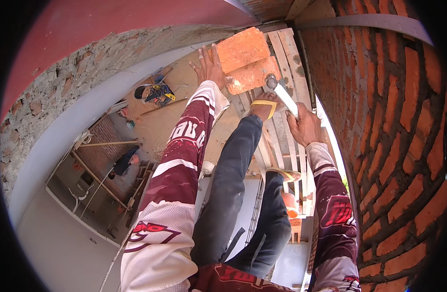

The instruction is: The person scoops mortar from a bucket with a trowel and applies it to a brick wall. They place bricks onto the mortar, tap them into position, and scrape away excess mortar. The person repeats this process, building up the wall layer by layer.

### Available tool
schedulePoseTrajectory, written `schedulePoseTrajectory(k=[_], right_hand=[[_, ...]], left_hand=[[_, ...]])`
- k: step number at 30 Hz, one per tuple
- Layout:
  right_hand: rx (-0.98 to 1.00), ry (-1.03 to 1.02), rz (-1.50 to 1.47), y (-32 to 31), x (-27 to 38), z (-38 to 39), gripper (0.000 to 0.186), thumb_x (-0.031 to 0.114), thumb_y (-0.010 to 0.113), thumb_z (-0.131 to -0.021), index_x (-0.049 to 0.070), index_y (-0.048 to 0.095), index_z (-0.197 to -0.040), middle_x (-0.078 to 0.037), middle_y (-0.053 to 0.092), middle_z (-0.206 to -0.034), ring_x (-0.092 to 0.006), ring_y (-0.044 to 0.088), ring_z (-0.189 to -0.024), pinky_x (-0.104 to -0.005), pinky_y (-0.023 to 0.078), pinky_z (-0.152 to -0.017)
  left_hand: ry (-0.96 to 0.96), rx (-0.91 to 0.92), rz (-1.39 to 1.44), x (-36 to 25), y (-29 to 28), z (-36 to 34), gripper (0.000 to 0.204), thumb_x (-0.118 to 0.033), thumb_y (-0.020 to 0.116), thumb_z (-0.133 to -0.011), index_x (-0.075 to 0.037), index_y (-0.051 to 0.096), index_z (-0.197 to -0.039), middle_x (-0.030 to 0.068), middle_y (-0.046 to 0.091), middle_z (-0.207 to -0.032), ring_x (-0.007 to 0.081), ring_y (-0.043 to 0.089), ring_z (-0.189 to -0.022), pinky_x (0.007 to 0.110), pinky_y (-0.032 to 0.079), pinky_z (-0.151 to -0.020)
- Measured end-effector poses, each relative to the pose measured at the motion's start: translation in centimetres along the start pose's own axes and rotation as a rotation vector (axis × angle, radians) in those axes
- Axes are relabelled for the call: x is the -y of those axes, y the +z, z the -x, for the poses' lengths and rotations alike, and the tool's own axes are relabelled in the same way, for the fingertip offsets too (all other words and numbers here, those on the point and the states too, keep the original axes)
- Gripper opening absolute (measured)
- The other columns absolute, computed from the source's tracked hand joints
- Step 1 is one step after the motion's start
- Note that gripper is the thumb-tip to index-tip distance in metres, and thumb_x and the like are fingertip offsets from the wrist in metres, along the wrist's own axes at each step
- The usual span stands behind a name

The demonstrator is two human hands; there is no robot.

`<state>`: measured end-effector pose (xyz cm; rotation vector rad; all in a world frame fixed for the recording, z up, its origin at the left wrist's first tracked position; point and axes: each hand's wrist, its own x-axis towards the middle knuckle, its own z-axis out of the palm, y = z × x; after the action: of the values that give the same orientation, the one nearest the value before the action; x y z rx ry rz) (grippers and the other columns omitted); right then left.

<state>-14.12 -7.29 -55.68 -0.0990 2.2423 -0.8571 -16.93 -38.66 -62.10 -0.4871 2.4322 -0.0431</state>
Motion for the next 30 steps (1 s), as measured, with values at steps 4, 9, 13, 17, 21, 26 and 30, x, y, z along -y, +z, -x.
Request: schedulePoseTrajectory(k=[4, 9, 13, 17, 21, 26, 30], right_hand=[[0.001, -0.04, -0.024, 1.1, 2.4, -2.7, 0.029, 0.035, 0.064, -0.091, 0.008, 0.062, -0.103, -0.02, 0.069, -0.082, -0.0409, 0.068, -0.077, -0.0477, 0.053, -0.067], [0.093, -0.07, -0.006, 1.4, 4.4, -4.8, 0.036, 0.043, 0.065, -0.091, 0.008, 0.064, -0.099, -0.019, 0.069, -0.082, -0.0392, 0.068, -0.077, -0.0462, 0.053, -0.066], [0.063, -0.159, -0.038, 1.1, 6.4, -5.3, 0.036, 0.042, 0.065, -0.091, 0.006, 0.063, -0.094, -0.02, 0.067, -0.079, -0.0396, 0.067, -0.072, -0.0472, 0.052, -0.064], [-0.21, -0.754, -0.306, 1.5, 7.2, -4.8, 0.038, 0.039, 0.065, -0.092, 0.001, 0.061, -0.094, -0.019, 0.065, -0.074, -0.038, 0.065, -0.065, -0.0444, 0.051, -0.06], [-0.042, -0.375, -0.132, 3.6, 6.2, -8.0, 0.039, 0.041, 0.059, -0.095, 0.002, 0.06, -0.093, -0.019, 0.064, -0.072, -0.039, 0.066, -0.068, -0.0439, 0.052, -0.062], [0.055, -0.211, 0.06, 4.9, 5.6, -8.0, 0.04, 0.043, 0.054, -0.098, 0.003, 0.058, -0.092, -0.021, 0.064, -0.07, -0.0398, 0.065, -0.067, -0.0474, 0.049, -0.061], [-0.143, -0.391, -0.202, 3.6, 7.0, -3.2, 0.041, 0.044, 0.058, -0.096, 0.003, 0.058, -0.091, -0.018, 0.063, -0.07, -0.0387, 0.064, -0.063, -0.0464, 0.049, -0.059]], left_hand=[[0.112, -0.092, -0.008, 1.5, 0.6, -1.4, 0.125, -0.047, 0.088, -0.066, -0.008, 0.012, -0.156, 0.0184, 0.021, -0.159, 0.035, 0.017, -0.149, 0.068, 0.01, -0.117], [0.195, -0.096, 0.129, 2.2, 0.3, -1.2, 0.115, -0.042, 0.088, -0.063, -0.002, 0.024, -0.149, 0.0176, 0.043, -0.134, 0.0345, 0.037, -0.133, 0.063, 0.013, -0.12], [0.21, -0.129, 0.183, 2.6, 1.0, 0.5, 0.11, -0.04, 0.087, -0.061, 0.0, 0.028, -0.145, 0.0189, 0.045, -0.126, 0.0367, 0.039, -0.129, 0.059, 0.017, -0.119], [0.211, -0.101, 0.207, 3.2, 2.1, -0.2, 0.106, -0.041, 0.085, -0.063, -0.001, 0.03, -0.143, 0.02, 0.044, -0.126, 0.0384, 0.04, -0.127, 0.056, 0.021, -0.117], [0.217, -0.126, 0.226, 3.1, 2.1, -0.6, 0.108, -0.046, 0.087, -0.061, 0.001, 0.032, -0.141, 0.0214, 0.045, -0.125, 0.04, 0.042, -0.124, 0.057, 0.022, -0.116], [0.165, -0.053, 0.138, 2.3, 1.2, 0.1, 0.106, -0.044, 0.088, -0.061, 0.003, 0.033, -0.138, 0.0216, 0.045, -0.123, 0.04, 0.042, -0.124, 0.057, 0.023, -0.116], [0.197, -0.074, 0.023, 2.3, 1.0, 0.5, 0.101, -0.042, 0.088, -0.061, 0.004, 0.036, -0.134, 0.0214, 0.045, -0.121, 0.0391, 0.043, -0.122, 0.054, 0.03, -0.111]])
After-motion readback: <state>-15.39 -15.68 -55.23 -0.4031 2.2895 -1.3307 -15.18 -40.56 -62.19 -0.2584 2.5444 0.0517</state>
